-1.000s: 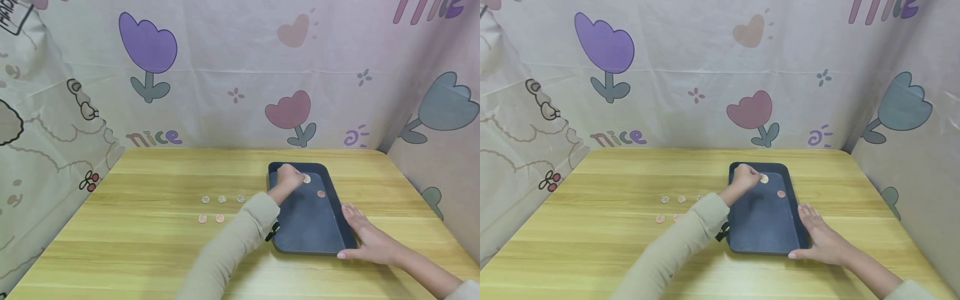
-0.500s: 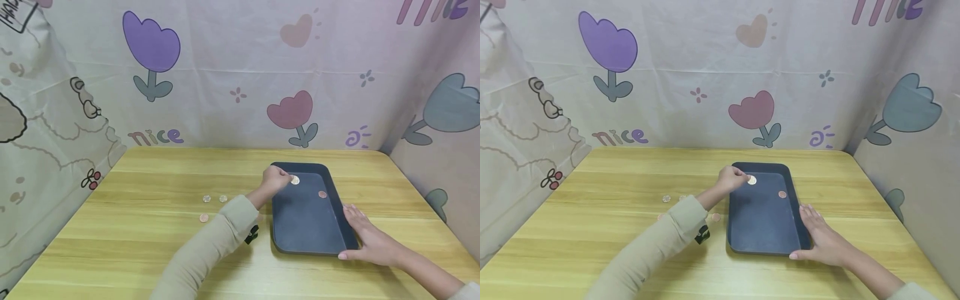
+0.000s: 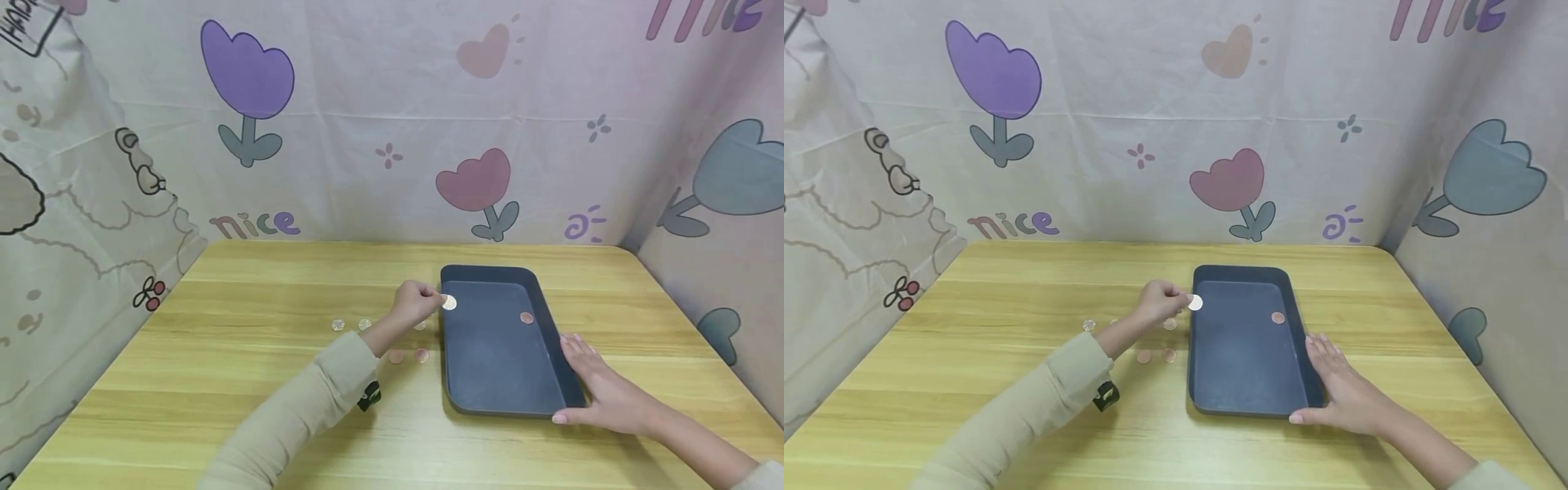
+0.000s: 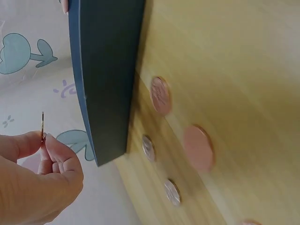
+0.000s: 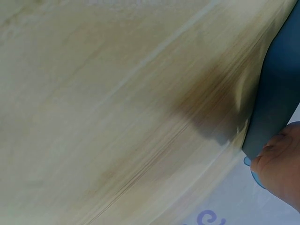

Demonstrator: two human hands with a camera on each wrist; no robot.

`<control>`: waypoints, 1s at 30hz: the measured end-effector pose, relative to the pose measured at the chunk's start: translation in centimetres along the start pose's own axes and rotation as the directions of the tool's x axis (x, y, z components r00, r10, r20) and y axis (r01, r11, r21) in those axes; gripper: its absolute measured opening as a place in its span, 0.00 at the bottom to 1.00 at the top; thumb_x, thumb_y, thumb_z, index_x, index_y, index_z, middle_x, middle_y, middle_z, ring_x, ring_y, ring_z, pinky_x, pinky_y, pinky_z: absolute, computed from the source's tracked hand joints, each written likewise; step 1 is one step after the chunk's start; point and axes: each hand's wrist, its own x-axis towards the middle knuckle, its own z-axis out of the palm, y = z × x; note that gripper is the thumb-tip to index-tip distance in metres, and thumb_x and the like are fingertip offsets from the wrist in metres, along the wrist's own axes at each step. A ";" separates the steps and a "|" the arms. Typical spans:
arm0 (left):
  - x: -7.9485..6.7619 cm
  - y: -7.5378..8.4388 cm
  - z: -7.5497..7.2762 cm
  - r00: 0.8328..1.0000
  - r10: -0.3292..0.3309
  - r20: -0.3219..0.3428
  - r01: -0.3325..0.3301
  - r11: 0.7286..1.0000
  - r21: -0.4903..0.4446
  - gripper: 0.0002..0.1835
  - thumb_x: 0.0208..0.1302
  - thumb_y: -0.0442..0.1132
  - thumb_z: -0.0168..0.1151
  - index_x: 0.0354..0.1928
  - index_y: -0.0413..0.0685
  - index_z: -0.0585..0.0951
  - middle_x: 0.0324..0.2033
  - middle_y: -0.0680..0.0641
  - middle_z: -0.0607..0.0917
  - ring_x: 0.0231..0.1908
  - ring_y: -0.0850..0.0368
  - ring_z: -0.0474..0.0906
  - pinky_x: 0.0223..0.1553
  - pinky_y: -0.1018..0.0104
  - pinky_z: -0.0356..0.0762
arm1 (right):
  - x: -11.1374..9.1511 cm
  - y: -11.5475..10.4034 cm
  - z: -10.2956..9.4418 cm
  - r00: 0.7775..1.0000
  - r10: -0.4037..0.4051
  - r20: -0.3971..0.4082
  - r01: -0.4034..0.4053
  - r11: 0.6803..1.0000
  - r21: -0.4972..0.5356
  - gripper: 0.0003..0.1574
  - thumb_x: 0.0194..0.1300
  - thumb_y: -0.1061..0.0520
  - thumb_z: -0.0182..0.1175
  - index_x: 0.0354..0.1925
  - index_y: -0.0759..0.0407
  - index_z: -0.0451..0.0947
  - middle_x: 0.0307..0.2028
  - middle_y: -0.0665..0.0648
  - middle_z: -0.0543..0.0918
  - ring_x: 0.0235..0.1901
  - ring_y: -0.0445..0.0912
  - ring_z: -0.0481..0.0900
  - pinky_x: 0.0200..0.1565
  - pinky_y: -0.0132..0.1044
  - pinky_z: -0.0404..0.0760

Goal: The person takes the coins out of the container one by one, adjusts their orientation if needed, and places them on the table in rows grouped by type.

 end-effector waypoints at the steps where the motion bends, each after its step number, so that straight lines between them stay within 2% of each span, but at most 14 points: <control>1: -0.1 -0.2 -0.3 1.000 0.003 0.000 -0.003 1.000 0.003 0.11 0.55 0.37 0.61 0.27 0.32 0.80 0.18 0.50 0.78 0.18 0.64 0.67 0.21 0.75 0.68 | 0.0 0.0 0.0 1.000 0.000 0.000 0.000 1.000 0.000 0.72 0.41 0.40 0.69 0.68 0.66 0.38 0.65 0.76 0.49 0.69 0.40 0.26 0.55 0.13 0.26; 5: -0.5 -0.9 -1.4 1.000 0.010 0.003 -0.010 1.000 0.014 0.11 0.57 0.39 0.60 0.31 0.34 0.81 0.30 0.41 0.84 0.25 0.59 0.75 0.26 0.74 0.74 | 0.0 0.0 0.0 1.000 0.001 -0.001 -0.001 1.000 -0.005 0.72 0.40 0.39 0.69 0.68 0.66 0.38 0.65 0.76 0.50 0.69 0.42 0.27 0.55 0.12 0.26; 8: -0.8 -1.4 -2.1 1.000 -0.007 -0.004 0.007 1.000 0.026 0.11 0.57 0.40 0.59 0.32 0.36 0.81 0.34 0.38 0.84 0.26 0.59 0.75 0.25 0.74 0.73 | 0.1 0.0 0.1 1.000 -0.004 -0.006 0.004 1.000 -0.012 0.72 0.40 0.39 0.69 0.68 0.67 0.39 0.65 0.76 0.50 0.69 0.42 0.27 0.55 0.12 0.26; 12: -1.3 -2.4 -3.2 1.000 -0.024 -0.017 0.024 0.999 0.033 0.11 0.57 0.40 0.59 0.33 0.37 0.81 0.33 0.39 0.83 0.25 0.61 0.73 0.26 0.73 0.73 | 0.1 0.0 0.1 1.000 -0.021 -0.020 0.020 0.999 -0.026 0.72 0.40 0.39 0.69 0.68 0.68 0.40 0.65 0.76 0.51 0.69 0.38 0.26 0.56 0.11 0.26; 15: -1.6 -3.2 -4.1 1.000 -0.022 -0.018 0.023 0.999 0.027 0.10 0.58 0.39 0.58 0.33 0.38 0.81 0.32 0.40 0.83 0.28 0.58 0.75 0.30 0.71 0.75 | 0.1 0.0 0.0 0.999 -0.029 -0.028 0.028 0.999 -0.034 0.72 0.39 0.39 0.70 0.68 0.68 0.40 0.64 0.76 0.52 0.68 0.36 0.26 0.56 0.11 0.26; 21: -2.1 -4.5 -6.1 0.998 -0.051 -0.040 0.052 0.998 0.022 0.10 0.58 0.39 0.58 0.34 0.38 0.80 0.32 0.41 0.82 0.33 0.52 0.77 0.37 0.66 0.78 | 0.0 0.0 0.0 1.000 -0.018 -0.017 0.017 1.000 -0.023 0.72 0.40 0.39 0.69 0.68 0.66 0.39 0.65 0.76 0.51 0.69 0.38 0.26 0.55 0.11 0.26; 28: -2.8 -5.8 -8.8 0.995 -0.063 -0.080 0.064 0.998 0.006 0.11 0.59 0.39 0.57 0.34 0.36 0.79 0.27 0.44 0.80 0.29 0.56 0.74 0.35 0.64 0.76 | 0.0 0.0 0.0 1.000 -0.015 -0.014 0.015 1.000 -0.018 0.72 0.40 0.39 0.69 0.68 0.66 0.39 0.65 0.76 0.51 0.69 0.38 0.26 0.55 0.11 0.26; 30: -2.9 -6.3 -9.7 0.995 -0.059 -0.079 0.060 0.998 0.022 0.11 0.60 0.39 0.56 0.36 0.36 0.78 0.29 0.43 0.81 0.30 0.56 0.75 0.36 0.64 0.77 | 0.0 0.0 0.0 1.000 -0.012 -0.011 0.012 1.000 -0.011 0.72 0.40 0.39 0.69 0.69 0.65 0.38 0.65 0.75 0.50 0.69 0.39 0.27 0.55 0.11 0.26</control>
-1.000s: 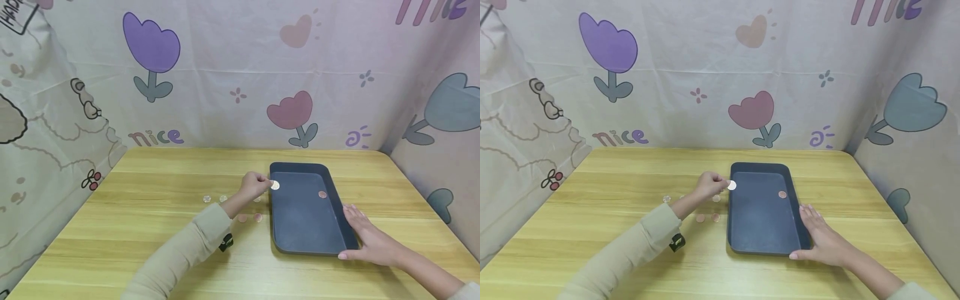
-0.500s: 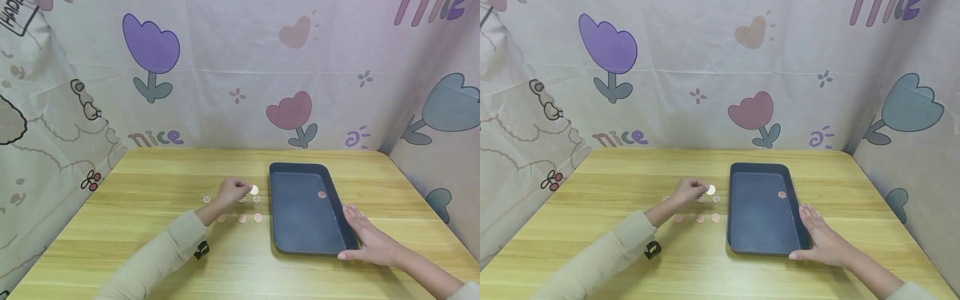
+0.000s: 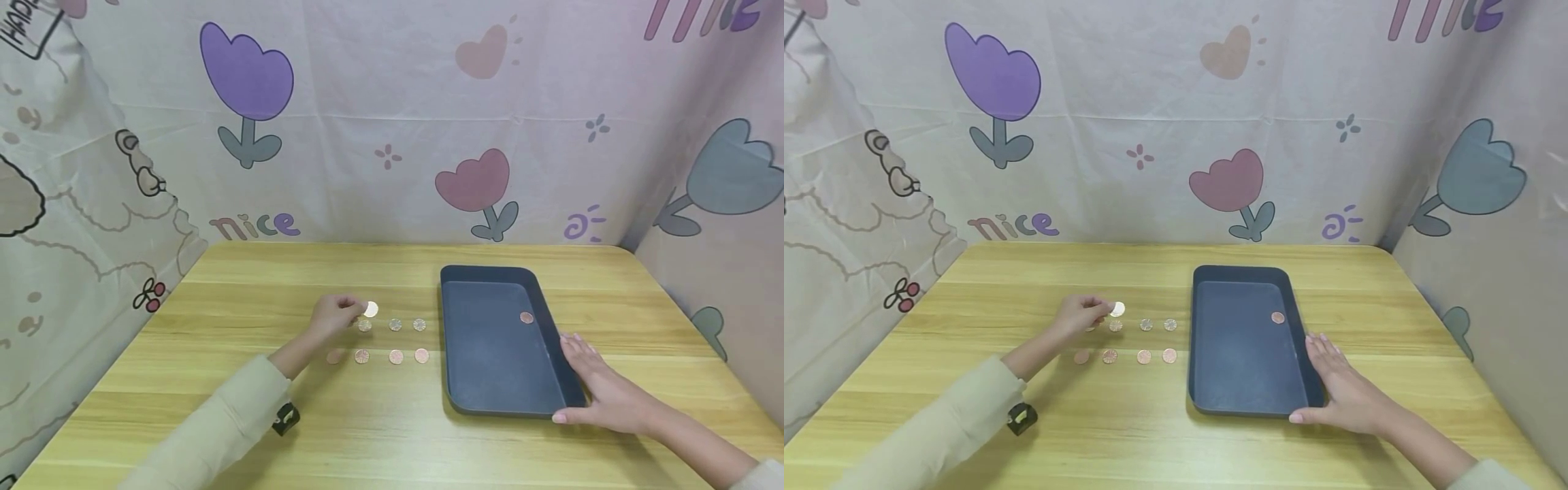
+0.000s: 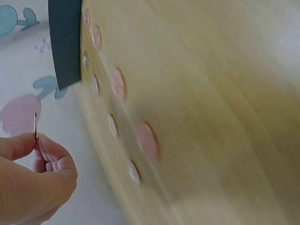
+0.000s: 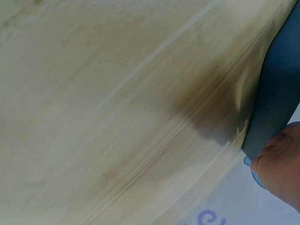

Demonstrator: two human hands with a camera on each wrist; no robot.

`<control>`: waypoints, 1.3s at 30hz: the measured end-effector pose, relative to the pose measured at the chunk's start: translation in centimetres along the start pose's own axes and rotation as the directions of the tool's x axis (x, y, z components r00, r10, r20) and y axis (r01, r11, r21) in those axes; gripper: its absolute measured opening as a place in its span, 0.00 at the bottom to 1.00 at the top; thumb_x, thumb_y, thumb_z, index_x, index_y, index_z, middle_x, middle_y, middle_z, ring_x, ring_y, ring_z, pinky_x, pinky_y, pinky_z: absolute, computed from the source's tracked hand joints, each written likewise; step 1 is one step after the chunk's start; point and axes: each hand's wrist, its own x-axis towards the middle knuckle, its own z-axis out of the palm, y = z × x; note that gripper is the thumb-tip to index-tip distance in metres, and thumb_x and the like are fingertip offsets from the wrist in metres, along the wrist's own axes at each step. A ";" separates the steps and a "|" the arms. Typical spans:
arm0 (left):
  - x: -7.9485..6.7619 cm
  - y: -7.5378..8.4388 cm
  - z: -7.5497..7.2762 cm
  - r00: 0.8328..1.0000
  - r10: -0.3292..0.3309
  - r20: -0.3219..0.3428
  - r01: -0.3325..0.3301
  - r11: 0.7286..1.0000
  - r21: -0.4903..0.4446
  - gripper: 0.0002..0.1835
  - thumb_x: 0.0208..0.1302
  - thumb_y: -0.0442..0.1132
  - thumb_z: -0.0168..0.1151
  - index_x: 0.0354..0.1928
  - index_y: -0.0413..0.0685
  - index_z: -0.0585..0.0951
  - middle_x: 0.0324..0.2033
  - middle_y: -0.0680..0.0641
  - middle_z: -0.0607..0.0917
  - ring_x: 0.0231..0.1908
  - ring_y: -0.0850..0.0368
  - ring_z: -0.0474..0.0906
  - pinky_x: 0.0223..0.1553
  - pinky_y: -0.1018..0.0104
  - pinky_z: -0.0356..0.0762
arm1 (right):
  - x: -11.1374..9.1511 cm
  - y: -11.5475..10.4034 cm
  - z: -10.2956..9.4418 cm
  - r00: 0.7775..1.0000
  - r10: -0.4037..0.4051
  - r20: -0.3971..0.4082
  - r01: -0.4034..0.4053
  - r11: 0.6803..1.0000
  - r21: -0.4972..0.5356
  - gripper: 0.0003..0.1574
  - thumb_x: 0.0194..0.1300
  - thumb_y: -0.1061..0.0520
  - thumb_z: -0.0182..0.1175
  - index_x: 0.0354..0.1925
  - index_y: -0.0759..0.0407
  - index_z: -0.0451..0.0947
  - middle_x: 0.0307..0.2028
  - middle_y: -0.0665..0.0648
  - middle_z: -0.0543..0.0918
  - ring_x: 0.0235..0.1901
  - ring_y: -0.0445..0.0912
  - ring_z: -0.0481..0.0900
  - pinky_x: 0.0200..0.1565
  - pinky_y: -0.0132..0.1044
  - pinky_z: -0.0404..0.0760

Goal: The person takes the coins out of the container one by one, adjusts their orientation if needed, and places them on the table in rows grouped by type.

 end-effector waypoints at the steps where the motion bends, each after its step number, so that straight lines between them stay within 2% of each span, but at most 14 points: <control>1: 0.0 -0.3 -0.5 1.000 -0.001 0.000 0.001 1.000 -0.001 0.12 0.61 0.39 0.56 0.36 0.35 0.78 0.29 0.44 0.80 0.30 0.56 0.75 0.36 0.64 0.77 | 0.0 0.0 0.0 1.000 0.002 0.001 -0.002 1.000 0.003 0.72 0.40 0.39 0.69 0.69 0.65 0.38 0.65 0.75 0.50 0.69 0.40 0.27 0.55 0.11 0.26; 6: 0.0 -2.2 -2.7 0.999 0.039 -0.009 -0.038 0.995 0.091 0.13 0.61 0.40 0.55 0.36 0.33 0.78 0.28 0.43 0.81 0.30 0.56 0.74 0.34 0.67 0.76 | -0.1 0.0 0.0 1.000 0.010 0.007 -0.010 1.000 0.013 0.72 0.41 0.40 0.69 0.69 0.64 0.37 0.66 0.74 0.48 0.69 0.42 0.27 0.55 0.12 0.26; 10: -0.1 -3.6 -4.1 0.998 -0.016 -0.053 0.023 0.991 0.132 0.14 0.61 0.41 0.56 0.35 0.33 0.78 0.27 0.44 0.81 0.29 0.57 0.73 0.30 0.71 0.72 | -0.1 0.0 -0.1 1.000 0.023 0.017 -0.023 1.000 0.016 0.72 0.41 0.40 0.69 0.69 0.65 0.37 0.66 0.75 0.48 0.70 0.47 0.28 0.55 0.12 0.26; 16: 0.1 -5.3 -5.4 0.992 -0.104 -0.073 0.115 0.979 0.166 0.14 0.60 0.40 0.56 0.35 0.31 0.78 0.27 0.45 0.81 0.27 0.60 0.72 0.30 0.73 0.73 | 0.0 0.0 0.0 0.999 0.027 0.022 -0.027 1.000 0.010 0.72 0.41 0.39 0.69 0.69 0.66 0.38 0.66 0.76 0.48 0.70 0.50 0.29 0.54 0.11 0.26; 20: 0.4 -6.1 -5.8 0.986 -0.146 -0.082 0.160 0.965 0.205 0.12 0.60 0.38 0.56 0.31 0.32 0.78 0.27 0.44 0.81 0.26 0.61 0.72 0.29 0.73 0.73 | -0.1 0.0 0.0 1.000 0.024 0.020 -0.024 1.000 0.003 0.72 0.41 0.39 0.69 0.68 0.67 0.38 0.65 0.76 0.49 0.70 0.51 0.30 0.55 0.11 0.26; 26: 0.7 -6.4 -5.8 0.984 -0.148 -0.100 0.170 0.947 0.271 0.12 0.59 0.37 0.57 0.22 0.35 0.76 0.29 0.39 0.83 0.24 0.59 0.72 0.26 0.74 0.73 | -0.2 0.0 0.1 1.000 0.017 0.013 -0.016 1.000 -0.005 0.72 0.41 0.39 0.69 0.68 0.68 0.38 0.65 0.77 0.49 0.70 0.46 0.28 0.55 0.11 0.26; 30: 0.8 -6.3 -5.7 0.984 -0.131 -0.119 0.162 0.940 0.300 0.12 0.57 0.37 0.60 0.25 0.32 0.79 0.28 0.38 0.83 0.23 0.59 0.73 0.24 0.74 0.71 | -0.2 0.0 0.0 1.000 0.018 0.011 -0.018 1.000 0.002 0.72 0.41 0.39 0.69 0.68 0.67 0.38 0.65 0.77 0.49 0.69 0.43 0.27 0.55 0.11 0.26; 35: 1.0 -6.2 -5.5 0.980 -0.140 -0.141 0.178 0.932 0.316 0.12 0.55 0.38 0.61 0.29 0.31 0.81 0.33 0.35 0.84 0.22 0.60 0.70 0.21 0.75 0.67 | -0.1 -0.1 0.0 0.999 0.026 0.018 -0.026 1.000 0.013 0.72 0.41 0.39 0.69 0.68 0.66 0.37 0.66 0.76 0.48 0.70 0.46 0.27 0.55 0.11 0.26; 37: 1.1 -6.1 -5.5 0.979 -0.145 -0.143 0.184 0.932 0.311 0.12 0.55 0.38 0.61 0.28 0.31 0.81 0.28 0.37 0.84 0.18 0.61 0.66 0.19 0.76 0.64 | -0.1 -0.1 0.0 0.999 0.026 0.017 -0.027 1.000 0.014 0.72 0.41 0.39 0.69 0.69 0.66 0.37 0.66 0.76 0.48 0.70 0.47 0.28 0.55 0.11 0.26; 39: 1.2 -6.0 -5.6 0.980 -0.140 -0.144 0.179 0.933 0.313 0.13 0.55 0.38 0.61 0.25 0.31 0.80 0.18 0.43 0.81 0.14 0.64 0.62 0.16 0.77 0.61 | -0.1 -0.1 0.0 0.999 0.027 0.017 -0.027 1.000 0.016 0.72 0.41 0.39 0.69 0.69 0.65 0.37 0.66 0.76 0.48 0.70 0.47 0.28 0.55 0.12 0.26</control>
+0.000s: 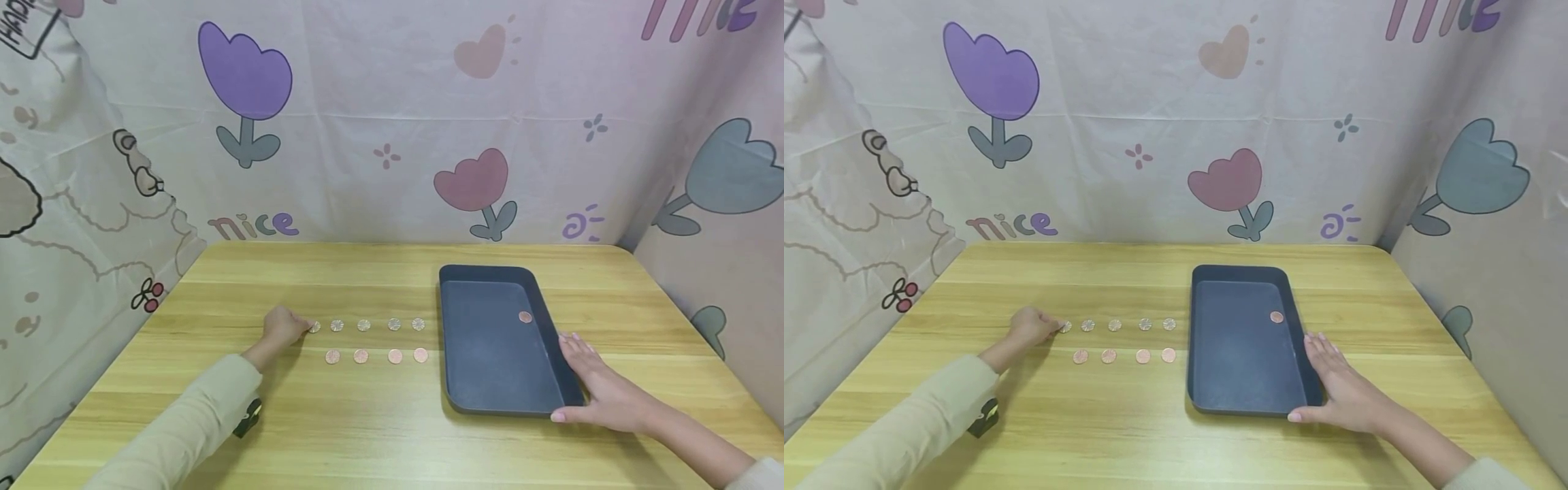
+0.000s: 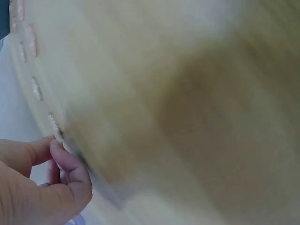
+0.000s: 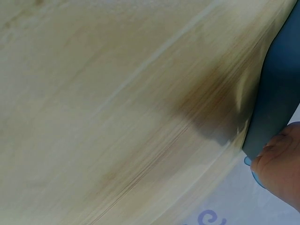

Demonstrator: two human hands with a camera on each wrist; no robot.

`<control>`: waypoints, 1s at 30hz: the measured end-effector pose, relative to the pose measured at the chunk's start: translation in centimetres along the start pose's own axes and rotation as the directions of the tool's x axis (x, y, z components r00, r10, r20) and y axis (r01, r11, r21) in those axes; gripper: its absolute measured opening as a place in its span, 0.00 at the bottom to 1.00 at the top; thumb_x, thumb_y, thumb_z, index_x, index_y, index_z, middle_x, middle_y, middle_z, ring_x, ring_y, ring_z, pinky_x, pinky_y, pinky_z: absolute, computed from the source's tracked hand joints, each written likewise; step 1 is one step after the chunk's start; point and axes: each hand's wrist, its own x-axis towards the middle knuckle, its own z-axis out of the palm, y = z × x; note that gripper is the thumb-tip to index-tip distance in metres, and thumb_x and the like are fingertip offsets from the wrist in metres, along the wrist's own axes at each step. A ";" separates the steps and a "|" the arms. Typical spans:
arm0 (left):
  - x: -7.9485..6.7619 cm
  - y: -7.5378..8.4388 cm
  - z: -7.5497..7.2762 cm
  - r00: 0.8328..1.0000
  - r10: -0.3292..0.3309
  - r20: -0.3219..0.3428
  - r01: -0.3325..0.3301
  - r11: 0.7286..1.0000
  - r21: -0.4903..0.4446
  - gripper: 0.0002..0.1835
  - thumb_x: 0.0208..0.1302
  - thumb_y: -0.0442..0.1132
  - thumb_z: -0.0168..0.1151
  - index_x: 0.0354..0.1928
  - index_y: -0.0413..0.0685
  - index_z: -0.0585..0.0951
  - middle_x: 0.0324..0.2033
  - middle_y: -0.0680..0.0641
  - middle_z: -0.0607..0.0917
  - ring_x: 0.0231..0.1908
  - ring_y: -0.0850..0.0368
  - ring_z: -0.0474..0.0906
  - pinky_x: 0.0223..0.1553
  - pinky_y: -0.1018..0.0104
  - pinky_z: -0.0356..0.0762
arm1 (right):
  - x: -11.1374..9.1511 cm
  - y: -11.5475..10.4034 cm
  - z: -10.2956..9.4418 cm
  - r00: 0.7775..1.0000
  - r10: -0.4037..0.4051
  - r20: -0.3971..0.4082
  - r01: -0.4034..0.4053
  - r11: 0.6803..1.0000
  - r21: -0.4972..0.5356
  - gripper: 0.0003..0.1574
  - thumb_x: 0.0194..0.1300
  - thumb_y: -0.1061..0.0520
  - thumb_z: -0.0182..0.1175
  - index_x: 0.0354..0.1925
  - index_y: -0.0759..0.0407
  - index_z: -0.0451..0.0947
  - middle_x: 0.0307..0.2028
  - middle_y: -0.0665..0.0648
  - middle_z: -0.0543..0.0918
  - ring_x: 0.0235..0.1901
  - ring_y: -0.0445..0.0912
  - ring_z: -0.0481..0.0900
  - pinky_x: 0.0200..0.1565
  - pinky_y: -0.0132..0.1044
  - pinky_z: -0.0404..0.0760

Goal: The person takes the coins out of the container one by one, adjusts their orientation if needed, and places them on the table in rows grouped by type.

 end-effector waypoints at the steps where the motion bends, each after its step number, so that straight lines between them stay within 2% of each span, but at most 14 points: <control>1: 0.0 0.1 -0.1 1.000 0.013 -0.006 -0.013 1.000 -0.001 0.13 0.55 0.38 0.61 0.24 0.31 0.80 0.13 0.47 0.78 0.13 0.65 0.60 0.15 0.78 0.60 | 0.0 0.0 0.0 1.000 -0.001 -0.001 0.001 1.000 0.000 0.72 0.41 0.39 0.69 0.69 0.65 0.37 0.65 0.76 0.48 0.70 0.47 0.28 0.55 0.12 0.26; 3: 0.1 0.4 -0.3 0.998 0.050 -0.030 -0.050 0.999 -0.003 0.15 0.57 0.39 0.59 0.21 0.31 0.79 0.07 0.54 0.70 0.10 0.66 0.56 0.12 0.78 0.57 | 0.0 0.0 0.0 1.000 -0.001 -0.005 0.001 1.000 0.002 0.72 0.40 0.39 0.69 0.69 0.65 0.37 0.65 0.76 0.48 0.70 0.48 0.29 0.55 0.12 0.26; 5: 0.1 0.9 -0.4 0.992 0.111 -0.066 -0.112 0.993 -0.018 0.15 0.59 0.38 0.58 0.22 0.31 0.78 0.07 0.54 0.69 0.10 0.67 0.57 0.12 0.78 0.57 | 0.0 0.1 0.0 1.000 0.002 -0.002 -0.002 1.000 0.004 0.72 0.41 0.39 0.69 0.69 0.64 0.37 0.66 0.76 0.48 0.70 0.48 0.29 0.55 0.12 0.26; 8: 0.1 1.8 -0.4 0.970 0.207 -0.128 -0.216 0.975 -0.060 0.14 0.61 0.39 0.56 0.28 0.31 0.78 0.16 0.48 0.77 0.15 0.65 0.64 0.17 0.77 0.63 | 0.0 0.1 0.0 1.000 0.007 0.003 -0.007 1.000 0.010 0.72 0.41 0.39 0.69 0.69 0.64 0.37 0.66 0.76 0.48 0.70 0.50 0.29 0.55 0.12 0.25; 10: 0.0 2.7 -0.2 0.956 0.246 -0.157 -0.264 0.959 -0.102 0.13 0.60 0.39 0.57 0.33 0.32 0.78 0.24 0.43 0.80 0.20 0.63 0.68 0.22 0.76 0.68 | 0.0 0.1 0.0 1.000 0.009 0.005 -0.009 1.000 0.012 0.72 0.41 0.39 0.69 0.69 0.64 0.37 0.66 0.75 0.47 0.70 0.50 0.29 0.54 0.12 0.25; 12: -0.1 3.6 0.1 0.948 0.268 -0.173 -0.293 0.946 -0.142 0.13 0.60 0.40 0.58 0.34 0.33 0.78 0.27 0.42 0.81 0.23 0.63 0.71 0.26 0.76 0.70 | 0.0 0.1 0.0 1.000 0.007 0.005 -0.007 1.000 0.011 0.72 0.41 0.39 0.69 0.69 0.64 0.37 0.66 0.75 0.48 0.70 0.50 0.29 0.54 0.12 0.26; 19: -1.5 6.9 1.6 0.937 0.317 -0.146 -0.345 0.904 -0.251 0.12 0.59 0.40 0.59 0.35 0.35 0.78 0.28 0.43 0.81 0.25 0.63 0.74 0.28 0.76 0.74 | 0.0 0.2 0.0 1.000 0.008 0.002 -0.008 1.000 0.013 0.72 0.41 0.39 0.69 0.69 0.65 0.37 0.66 0.75 0.48 0.70 0.51 0.29 0.54 0.13 0.26; 22: -2.1 8.2 2.3 0.937 0.326 -0.122 -0.348 0.895 -0.280 0.12 0.59 0.41 0.59 0.35 0.37 0.79 0.29 0.42 0.81 0.27 0.59 0.75 0.29 0.75 0.75 | -0.1 0.2 0.0 1.000 0.013 0.005 -0.013 1.000 0.016 0.72 0.41 0.39 0.69 0.69 0.65 0.37 0.66 0.75 0.47 0.70 0.50 0.29 0.54 0.13 0.25; 26: -2.8 9.7 3.4 0.927 0.360 -0.103 -0.373 0.870 -0.323 0.10 0.59 0.40 0.60 0.35 0.37 0.79 0.29 0.42 0.81 0.30 0.50 0.77 0.30 0.74 0.75 | -0.1 0.2 0.0 1.000 0.014 0.005 -0.014 1.000 0.016 0.72 0.42 0.39 0.69 0.69 0.65 0.37 0.66 0.75 0.47 0.70 0.49 0.28 0.54 0.12 0.26; 30: -3.3 11.2 4.6 0.915 0.395 -0.086 -0.398 0.845 -0.358 0.10 0.58 0.39 0.60 0.35 0.37 0.79 0.29 0.42 0.81 0.32 0.46 0.78 0.29 0.75 0.75 | -0.1 0.1 0.0 1.000 0.012 0.000 -0.012 1.000 0.015 0.72 0.41 0.39 0.69 0.69 0.64 0.37 0.66 0.76 0.48 0.70 0.50 0.29 0.53 0.12 0.26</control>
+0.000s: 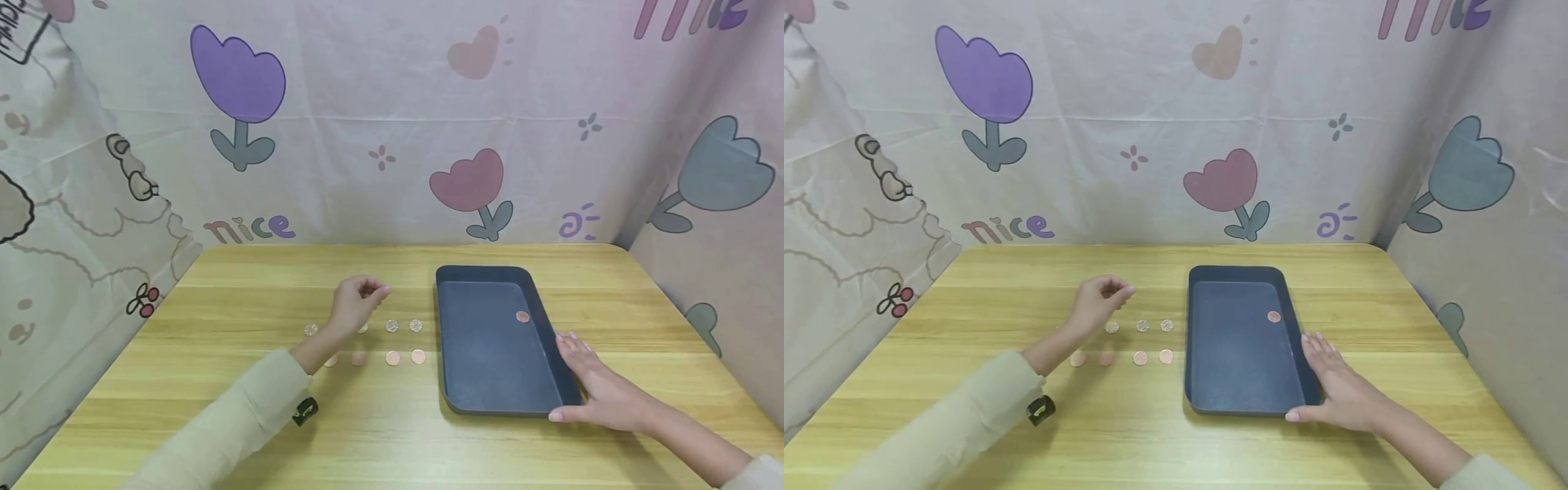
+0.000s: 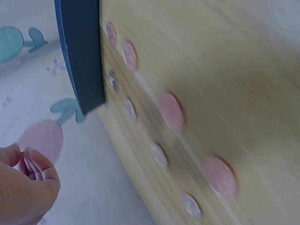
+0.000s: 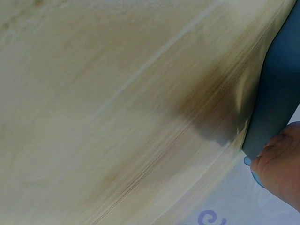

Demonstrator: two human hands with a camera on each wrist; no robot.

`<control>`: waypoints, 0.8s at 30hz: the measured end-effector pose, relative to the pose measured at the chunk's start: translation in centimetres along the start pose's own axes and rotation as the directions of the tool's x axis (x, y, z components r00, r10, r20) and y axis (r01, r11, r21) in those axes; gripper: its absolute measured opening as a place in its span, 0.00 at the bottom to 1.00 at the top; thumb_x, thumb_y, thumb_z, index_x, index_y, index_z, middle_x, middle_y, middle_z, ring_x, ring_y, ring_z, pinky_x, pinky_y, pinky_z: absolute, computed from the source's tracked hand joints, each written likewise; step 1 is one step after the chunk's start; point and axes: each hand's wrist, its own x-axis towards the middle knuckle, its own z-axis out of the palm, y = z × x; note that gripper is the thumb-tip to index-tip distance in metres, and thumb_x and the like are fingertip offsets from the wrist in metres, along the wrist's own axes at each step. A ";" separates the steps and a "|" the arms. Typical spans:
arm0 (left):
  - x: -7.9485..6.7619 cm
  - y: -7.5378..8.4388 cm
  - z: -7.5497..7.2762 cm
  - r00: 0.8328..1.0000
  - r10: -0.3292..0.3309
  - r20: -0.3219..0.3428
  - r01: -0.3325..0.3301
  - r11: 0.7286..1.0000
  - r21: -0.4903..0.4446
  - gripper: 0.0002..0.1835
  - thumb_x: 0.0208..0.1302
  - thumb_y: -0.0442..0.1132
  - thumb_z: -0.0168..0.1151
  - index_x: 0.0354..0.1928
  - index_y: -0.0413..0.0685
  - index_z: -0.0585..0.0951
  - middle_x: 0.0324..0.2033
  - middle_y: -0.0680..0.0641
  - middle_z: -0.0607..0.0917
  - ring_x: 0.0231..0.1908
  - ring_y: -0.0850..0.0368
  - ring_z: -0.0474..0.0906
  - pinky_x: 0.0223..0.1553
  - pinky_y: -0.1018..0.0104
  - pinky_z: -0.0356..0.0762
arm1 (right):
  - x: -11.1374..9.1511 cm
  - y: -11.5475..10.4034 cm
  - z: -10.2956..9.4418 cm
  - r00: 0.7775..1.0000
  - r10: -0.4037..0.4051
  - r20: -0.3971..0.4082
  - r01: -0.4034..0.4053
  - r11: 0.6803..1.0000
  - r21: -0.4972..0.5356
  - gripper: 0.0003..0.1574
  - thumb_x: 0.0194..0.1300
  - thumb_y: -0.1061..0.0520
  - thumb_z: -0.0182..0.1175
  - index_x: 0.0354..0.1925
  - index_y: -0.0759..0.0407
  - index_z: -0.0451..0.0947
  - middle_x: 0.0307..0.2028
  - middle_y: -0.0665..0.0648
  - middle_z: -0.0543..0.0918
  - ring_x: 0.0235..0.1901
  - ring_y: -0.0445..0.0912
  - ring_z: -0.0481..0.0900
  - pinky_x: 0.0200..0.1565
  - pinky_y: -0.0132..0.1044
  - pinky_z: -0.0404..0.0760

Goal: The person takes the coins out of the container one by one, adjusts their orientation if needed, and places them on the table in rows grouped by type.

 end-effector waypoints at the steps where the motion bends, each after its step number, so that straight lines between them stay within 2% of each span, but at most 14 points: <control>1: 0.0 0.2 0.4 1.000 0.009 0.006 -0.009 1.000 -0.005 0.10 0.58 0.39 0.60 0.34 0.38 0.79 0.29 0.42 0.81 0.31 0.47 0.78 0.29 0.75 0.75 | 0.0 0.0 0.0 1.000 0.000 -0.001 0.000 1.000 0.000 0.72 0.41 0.39 0.69 0.69 0.64 0.37 0.66 0.76 0.48 0.70 0.51 0.29 0.54 0.12 0.27; 7: 0.1 1.5 3.0 0.998 0.063 0.018 -0.062 0.998 -0.021 0.09 0.56 0.39 0.62 0.33 0.39 0.79 0.28 0.43 0.82 0.26 0.61 0.74 0.29 0.75 0.74 | 0.1 0.0 0.1 1.000 -0.003 -0.005 0.003 1.000 -0.003 0.72 0.41 0.39 0.69 0.69 0.65 0.37 0.65 0.77 0.48 0.70 0.51 0.30 0.54 0.11 0.27; 10: 0.1 2.1 4.4 0.996 0.087 0.018 -0.087 0.996 -0.036 0.09 0.56 0.39 0.62 0.33 0.39 0.80 0.29 0.43 0.82 0.27 0.61 0.74 0.30 0.74 0.75 | 0.1 0.1 0.1 1.000 -0.002 -0.009 0.002 1.000 -0.008 0.72 0.41 0.39 0.69 0.69 0.66 0.38 0.65 0.77 0.48 0.70 0.51 0.30 0.54 0.11 0.27; 16: 0.4 3.3 7.8 0.996 0.091 0.016 -0.090 0.992 -0.086 0.09 0.55 0.41 0.63 0.32 0.41 0.80 0.28 0.44 0.82 0.26 0.63 0.73 0.28 0.77 0.72 | 0.0 0.1 0.1 1.000 -0.003 -0.012 0.003 1.000 -0.026 0.72 0.40 0.38 0.69 0.68 0.67 0.39 0.65 0.77 0.49 0.70 0.49 0.30 0.54 0.11 0.26; 21: 0.8 4.6 10.8 0.992 0.128 0.017 -0.126 0.988 -0.087 0.09 0.55 0.41 0.64 0.32 0.42 0.80 0.28 0.46 0.83 0.25 0.65 0.73 0.27 0.79 0.71 | 0.0 0.0 0.1 1.000 -0.004 -0.012 0.003 1.000 -0.031 0.72 0.40 0.38 0.69 0.68 0.68 0.39 0.65 0.77 0.49 0.70 0.46 0.28 0.54 0.11 0.26; 24: 1.1 5.3 12.4 0.988 0.154 0.021 -0.152 0.985 -0.079 0.09 0.55 0.41 0.64 0.32 0.42 0.81 0.27 0.47 0.84 0.25 0.66 0.73 0.27 0.81 0.70 | 0.0 0.0 0.2 1.000 0.001 -0.012 -0.001 1.000 -0.021 0.72 0.40 0.38 0.69 0.68 0.67 0.38 0.65 0.76 0.48 0.70 0.50 0.29 0.54 0.12 0.26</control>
